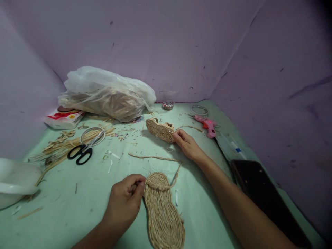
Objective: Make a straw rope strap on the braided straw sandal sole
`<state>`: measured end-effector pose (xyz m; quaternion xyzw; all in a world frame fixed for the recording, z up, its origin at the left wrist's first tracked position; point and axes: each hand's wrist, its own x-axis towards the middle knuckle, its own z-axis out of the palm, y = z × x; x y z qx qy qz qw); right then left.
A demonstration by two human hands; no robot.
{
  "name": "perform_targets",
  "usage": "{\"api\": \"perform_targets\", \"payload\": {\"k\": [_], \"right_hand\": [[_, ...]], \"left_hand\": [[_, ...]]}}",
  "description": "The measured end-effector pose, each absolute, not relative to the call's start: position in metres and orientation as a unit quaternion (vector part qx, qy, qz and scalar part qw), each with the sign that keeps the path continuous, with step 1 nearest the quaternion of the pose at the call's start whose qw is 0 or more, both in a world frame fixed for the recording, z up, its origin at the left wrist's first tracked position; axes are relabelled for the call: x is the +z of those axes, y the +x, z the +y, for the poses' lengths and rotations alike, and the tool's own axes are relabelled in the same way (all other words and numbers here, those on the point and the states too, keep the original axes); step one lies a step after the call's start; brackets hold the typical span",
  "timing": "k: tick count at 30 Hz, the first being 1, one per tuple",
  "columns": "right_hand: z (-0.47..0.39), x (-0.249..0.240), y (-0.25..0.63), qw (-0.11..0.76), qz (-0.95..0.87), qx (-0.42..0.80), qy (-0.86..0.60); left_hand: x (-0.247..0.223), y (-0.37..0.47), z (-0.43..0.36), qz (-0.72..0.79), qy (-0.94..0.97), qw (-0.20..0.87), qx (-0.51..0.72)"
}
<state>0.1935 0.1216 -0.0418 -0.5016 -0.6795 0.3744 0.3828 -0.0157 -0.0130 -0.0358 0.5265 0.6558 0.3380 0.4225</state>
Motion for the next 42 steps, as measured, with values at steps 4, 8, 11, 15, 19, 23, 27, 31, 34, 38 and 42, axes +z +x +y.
{"api": "perform_targets", "payload": {"k": [4,8,11,15,19,23,27,31,34,38,42], "right_hand": [[0.1220,-0.0425,0.1936,0.385,-0.680,0.369,-0.503],[0.1222,-0.0433,0.1940,0.382,-0.680,0.371,-0.504],[0.1220,-0.0429,0.1940,0.382,-0.679,0.372,-0.504],[0.1219,-0.0428,0.1939,0.384,-0.679,0.373,-0.503],[0.1222,-0.0436,0.1943,0.384,-0.678,0.373,-0.504],[0.1225,-0.0441,0.1945,0.380,-0.679,0.375,-0.505],[0.1223,-0.0438,0.1942,0.380,-0.679,0.374,-0.505],[0.1216,-0.0423,0.1936,0.380,-0.680,0.374,-0.504],[0.1214,-0.0421,0.1929,0.382,-0.679,0.374,-0.503],[0.1216,-0.0433,0.1926,0.386,-0.678,0.373,-0.502],[0.1216,-0.0433,0.1925,0.385,-0.678,0.371,-0.504]], "left_hand": [[-0.0351,-0.0154,-0.0138,0.660,0.526,0.419,0.336],[-0.0352,-0.0151,-0.0144,0.657,0.524,0.425,0.336],[-0.0357,-0.0152,-0.0143,0.654,0.526,0.425,0.340],[-0.0365,-0.0155,-0.0136,0.654,0.527,0.420,0.342],[-0.0377,-0.0156,-0.0138,0.655,0.528,0.421,0.339],[-0.0375,-0.0154,-0.0141,0.658,0.534,0.416,0.331],[-0.0361,-0.0155,-0.0143,0.656,0.535,0.420,0.327],[-0.0352,-0.0160,-0.0144,0.652,0.541,0.416,0.330],[-0.0352,-0.0163,-0.0145,0.650,0.552,0.405,0.330],[-0.0355,-0.0165,-0.0145,0.651,0.552,0.407,0.326],[-0.0361,-0.0167,-0.0139,0.653,0.559,0.400,0.319]]}}
